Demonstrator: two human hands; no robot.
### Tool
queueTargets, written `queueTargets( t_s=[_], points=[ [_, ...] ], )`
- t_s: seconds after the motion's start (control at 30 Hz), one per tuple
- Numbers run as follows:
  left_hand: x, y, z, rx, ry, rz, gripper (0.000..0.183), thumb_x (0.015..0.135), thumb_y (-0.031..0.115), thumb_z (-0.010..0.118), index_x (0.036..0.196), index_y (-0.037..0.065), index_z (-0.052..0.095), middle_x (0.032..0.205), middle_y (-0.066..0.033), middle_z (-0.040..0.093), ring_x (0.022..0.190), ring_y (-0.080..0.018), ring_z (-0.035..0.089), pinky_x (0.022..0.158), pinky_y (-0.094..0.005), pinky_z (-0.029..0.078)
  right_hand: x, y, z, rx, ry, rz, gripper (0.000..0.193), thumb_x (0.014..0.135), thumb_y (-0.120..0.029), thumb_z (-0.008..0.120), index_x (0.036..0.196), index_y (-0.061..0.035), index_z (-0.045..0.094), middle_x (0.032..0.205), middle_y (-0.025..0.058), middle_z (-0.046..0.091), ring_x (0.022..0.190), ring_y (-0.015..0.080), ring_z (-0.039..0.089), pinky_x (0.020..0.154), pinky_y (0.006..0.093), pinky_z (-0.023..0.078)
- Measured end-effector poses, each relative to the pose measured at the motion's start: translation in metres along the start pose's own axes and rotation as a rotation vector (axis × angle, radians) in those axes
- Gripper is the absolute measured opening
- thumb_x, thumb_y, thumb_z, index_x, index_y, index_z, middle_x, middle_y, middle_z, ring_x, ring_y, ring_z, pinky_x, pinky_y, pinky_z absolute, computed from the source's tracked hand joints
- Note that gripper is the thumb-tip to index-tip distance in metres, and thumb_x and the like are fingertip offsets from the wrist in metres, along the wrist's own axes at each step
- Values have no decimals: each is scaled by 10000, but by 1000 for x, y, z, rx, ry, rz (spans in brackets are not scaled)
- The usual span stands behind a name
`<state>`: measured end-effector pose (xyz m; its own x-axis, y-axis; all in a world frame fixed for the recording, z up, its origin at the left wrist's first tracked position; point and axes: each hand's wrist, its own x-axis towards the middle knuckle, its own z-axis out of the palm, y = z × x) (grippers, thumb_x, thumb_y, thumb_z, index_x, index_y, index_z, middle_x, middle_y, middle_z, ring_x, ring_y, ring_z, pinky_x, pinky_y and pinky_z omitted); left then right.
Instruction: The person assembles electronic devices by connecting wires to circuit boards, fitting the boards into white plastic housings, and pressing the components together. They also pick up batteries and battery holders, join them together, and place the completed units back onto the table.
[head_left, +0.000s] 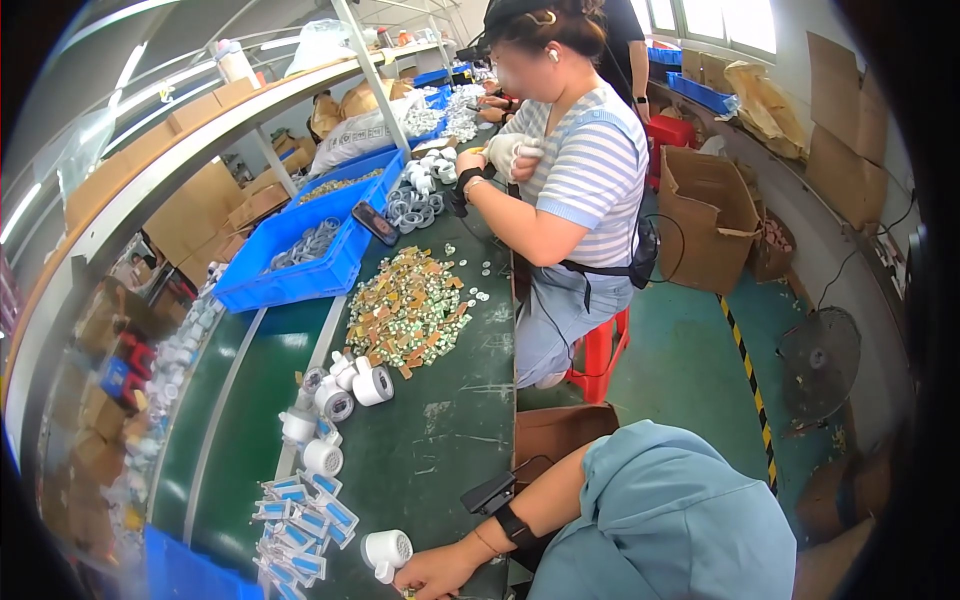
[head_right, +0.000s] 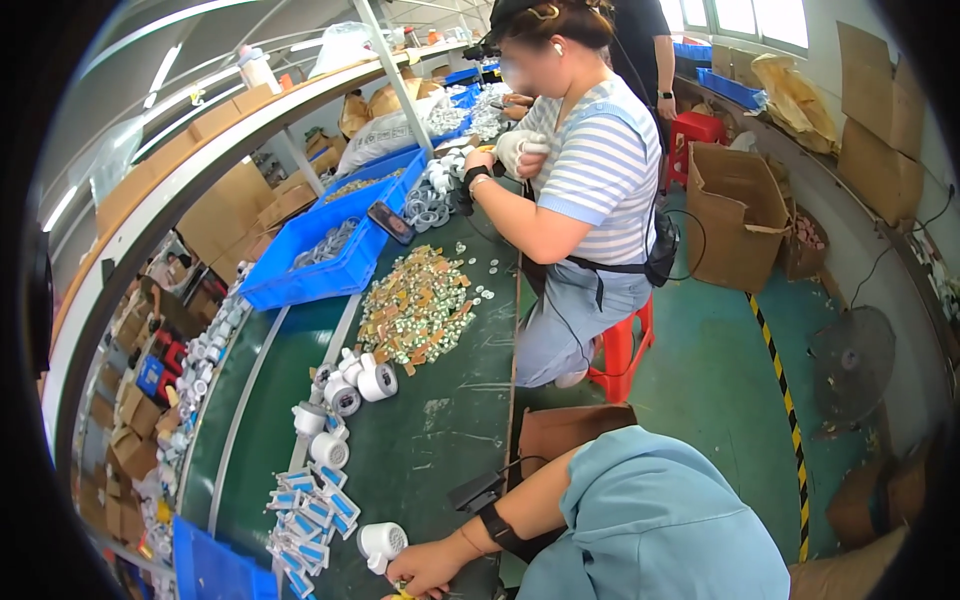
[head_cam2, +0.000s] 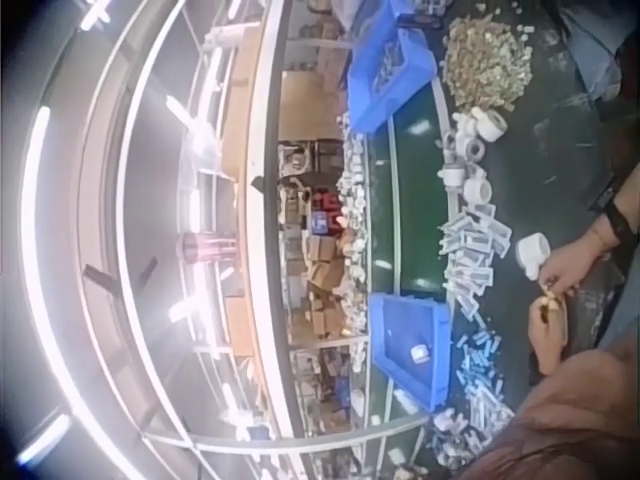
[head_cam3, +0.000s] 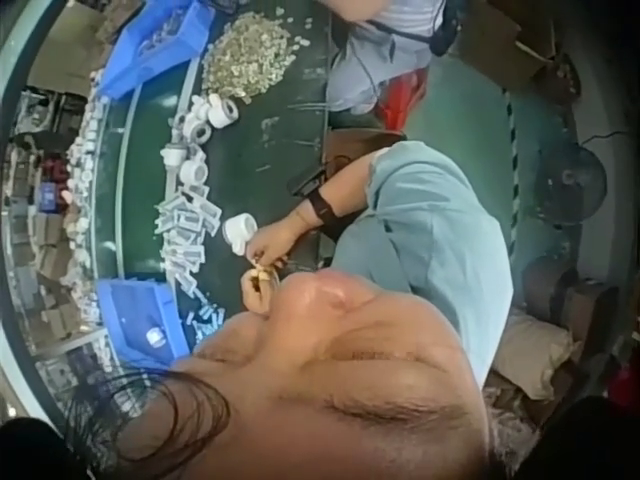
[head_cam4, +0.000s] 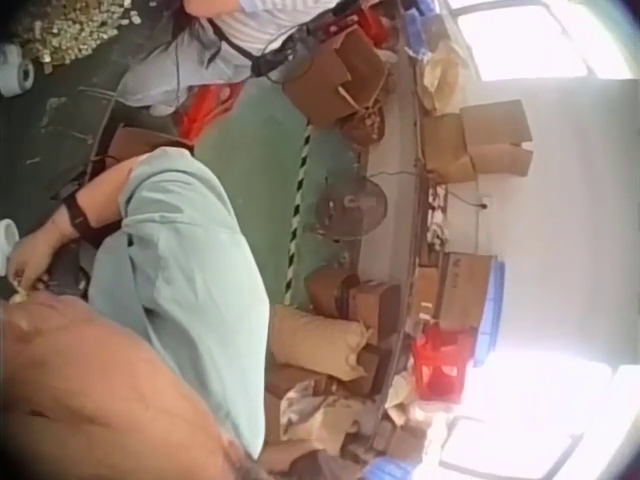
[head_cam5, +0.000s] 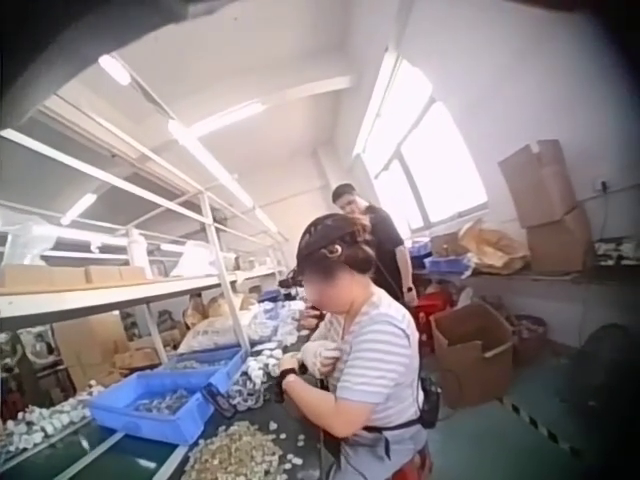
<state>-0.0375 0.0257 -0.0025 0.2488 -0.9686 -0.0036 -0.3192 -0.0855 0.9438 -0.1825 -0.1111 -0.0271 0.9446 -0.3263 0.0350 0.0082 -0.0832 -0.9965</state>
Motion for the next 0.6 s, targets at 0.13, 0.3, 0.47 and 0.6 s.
queueTargets(
  t_s=[0.13,0.3,0.47,0.6],
  points=[
    [5,-29,-14,90,-52,59,145,923,102,585,1042,21,590,846,-72,630,716,-112,573,652,-252,500,-5,-7,3,69,6,11,178,955,-170,514,995,-12,586,769,90,653,610,143,635,516,277,509],
    [8,-38,-13,286,-35,262,151,918,111,594,1047,33,592,864,-65,630,726,-126,579,676,-264,505,-6,0,1,154,7,71,202,974,-197,489,1030,-18,564,789,91,658,646,147,655,545,271,527],
    [7,-29,-10,283,-28,238,182,908,136,614,1058,35,596,866,-73,630,742,-152,584,694,-285,508,-4,6,-3,318,45,78,205,975,-198,489,968,-14,578,778,82,661,643,155,656,548,286,525],
    [10,-29,-15,333,-48,317,202,901,169,625,1049,34,601,863,-99,628,724,-183,586,689,-304,507,-9,-10,-1,79,19,89,209,972,-185,492,912,-13,592,748,76,660,625,158,655,542,294,520]
  ],
)
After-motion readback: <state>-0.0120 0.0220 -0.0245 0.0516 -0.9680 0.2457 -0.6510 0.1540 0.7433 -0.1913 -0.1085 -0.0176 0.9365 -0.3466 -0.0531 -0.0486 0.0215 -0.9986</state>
